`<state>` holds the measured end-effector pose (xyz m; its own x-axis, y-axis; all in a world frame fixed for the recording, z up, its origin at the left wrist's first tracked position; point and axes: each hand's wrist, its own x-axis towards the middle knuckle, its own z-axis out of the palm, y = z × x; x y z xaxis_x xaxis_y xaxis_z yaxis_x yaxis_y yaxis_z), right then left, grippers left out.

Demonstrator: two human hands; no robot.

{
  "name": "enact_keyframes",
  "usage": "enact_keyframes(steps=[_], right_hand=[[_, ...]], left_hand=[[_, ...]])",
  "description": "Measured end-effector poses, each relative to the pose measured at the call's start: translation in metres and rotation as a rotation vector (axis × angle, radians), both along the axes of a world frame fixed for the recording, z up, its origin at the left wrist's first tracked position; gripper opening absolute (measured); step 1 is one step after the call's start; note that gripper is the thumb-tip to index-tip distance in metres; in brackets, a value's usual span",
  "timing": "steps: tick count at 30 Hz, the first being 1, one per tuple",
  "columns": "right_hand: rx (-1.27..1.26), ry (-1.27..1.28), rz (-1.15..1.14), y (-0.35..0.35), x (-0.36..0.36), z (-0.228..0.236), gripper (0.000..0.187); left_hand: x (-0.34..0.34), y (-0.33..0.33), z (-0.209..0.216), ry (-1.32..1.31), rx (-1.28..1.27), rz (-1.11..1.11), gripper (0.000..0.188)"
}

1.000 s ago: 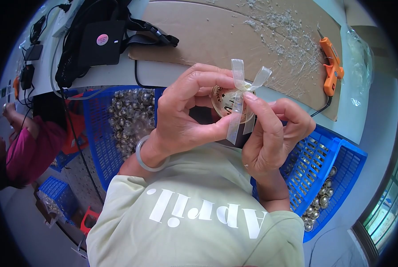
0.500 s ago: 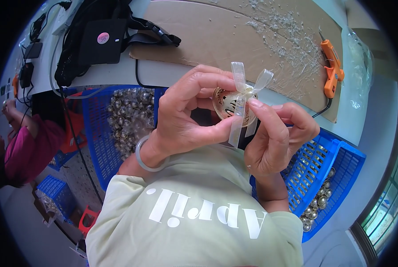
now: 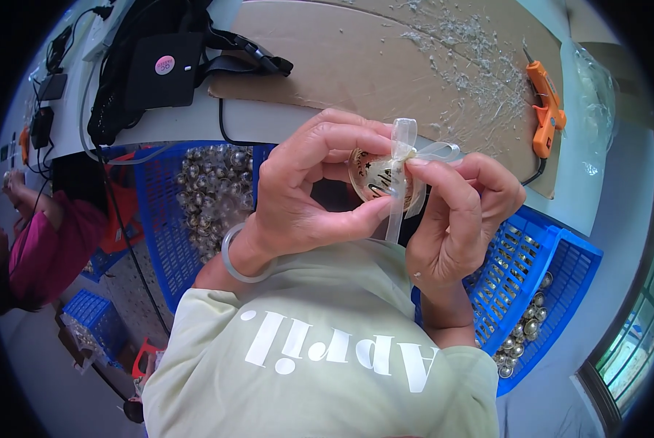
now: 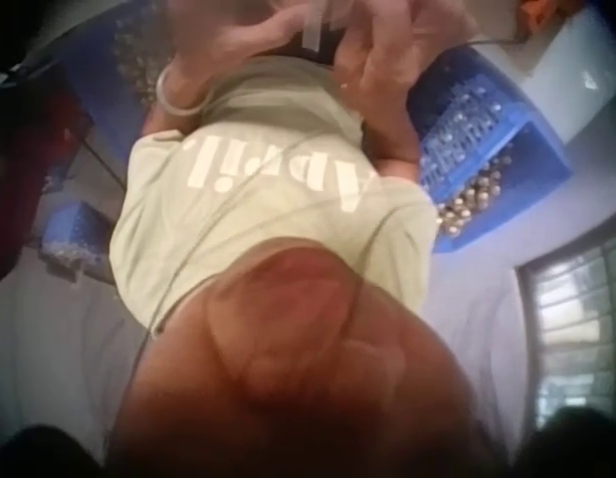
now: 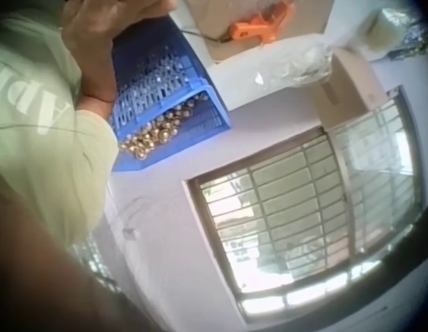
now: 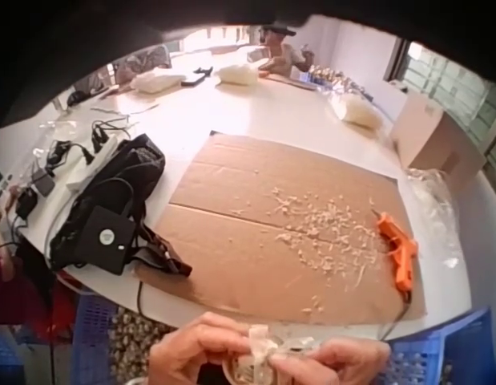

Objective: Applying hot glue to gold-colored Christmas ornaments and attaching white ribbons.

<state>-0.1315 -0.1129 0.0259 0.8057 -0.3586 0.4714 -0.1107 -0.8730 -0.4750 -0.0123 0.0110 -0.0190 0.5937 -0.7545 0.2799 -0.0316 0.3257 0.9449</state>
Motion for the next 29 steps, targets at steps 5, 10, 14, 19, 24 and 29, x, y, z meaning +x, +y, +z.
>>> enact_keyframes(steps=[5, 10, 14, 19, 24, 29], right_hand=[[-0.004, 0.032, -0.023, 0.0, 0.001, 0.0, 0.016], [0.209, -0.039, 0.046, -0.002, 0.0, -0.005, 0.012], [0.77, -0.223, 0.083, -0.001, 0.004, -0.013, 0.017], [1.031, -0.23, 0.094, -0.008, 0.0, -0.007, 0.015], [0.638, -0.139, 0.079, -0.014, -0.002, -0.007, 0.016], [0.192, 0.001, 0.109, -0.011, -0.004, -0.009, 0.02]], left_hand=[[-0.003, -0.002, -0.003, 0.039, -0.05, 0.006, 0.044], [-0.008, -0.002, -0.005, 0.253, -0.089, -0.076, 0.044], [-0.011, -0.002, -0.005, 0.418, -0.09, -0.112, 0.042], [-0.013, -0.004, -0.003, 0.58, -0.105, -0.123, 0.04], [-0.008, 0.0, 0.002, 0.797, -0.147, -0.155, 0.04], [-0.008, -0.002, -0.005, 0.548, -0.088, -0.137, 0.05]])
